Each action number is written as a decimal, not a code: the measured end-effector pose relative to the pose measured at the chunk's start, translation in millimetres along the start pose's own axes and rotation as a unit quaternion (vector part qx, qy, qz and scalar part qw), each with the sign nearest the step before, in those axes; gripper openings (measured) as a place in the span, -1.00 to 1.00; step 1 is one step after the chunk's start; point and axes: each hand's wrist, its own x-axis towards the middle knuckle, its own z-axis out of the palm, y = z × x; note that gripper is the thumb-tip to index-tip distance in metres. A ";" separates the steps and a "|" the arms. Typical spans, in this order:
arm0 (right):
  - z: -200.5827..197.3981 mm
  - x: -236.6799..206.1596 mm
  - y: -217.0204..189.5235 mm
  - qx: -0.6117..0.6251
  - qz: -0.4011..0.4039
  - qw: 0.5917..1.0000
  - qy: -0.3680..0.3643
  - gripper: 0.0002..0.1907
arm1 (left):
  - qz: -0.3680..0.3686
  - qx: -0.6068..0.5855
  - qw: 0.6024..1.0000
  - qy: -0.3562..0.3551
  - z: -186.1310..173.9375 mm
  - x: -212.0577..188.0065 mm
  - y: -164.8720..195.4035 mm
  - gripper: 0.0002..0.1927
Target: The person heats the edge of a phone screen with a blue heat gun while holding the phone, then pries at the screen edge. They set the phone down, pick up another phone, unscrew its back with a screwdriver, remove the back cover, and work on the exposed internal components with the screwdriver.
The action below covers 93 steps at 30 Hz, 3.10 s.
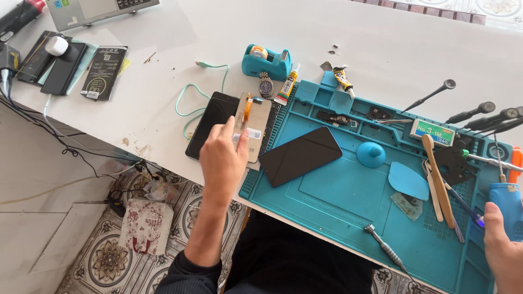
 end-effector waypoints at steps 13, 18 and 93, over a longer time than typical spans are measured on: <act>-74.3 -76.6 -217.4 0.355 -0.334 0.872 0.049 -0.72 | 0.164 -0.053 0.984 0.050 29.1 -28.4 24.4 -0.44; -85.8 -88.1 -274.0 0.397 -0.414 0.817 -0.064 -0.72 | 0.158 -0.066 0.985 0.017 36.0 -33.3 16.9 -0.49; -87.6 -102.6 -282.3 0.728 -0.219 0.583 -0.289 -0.74 | 0.189 -0.136 0.962 -0.141 17.0 -32.7 29.7 -0.34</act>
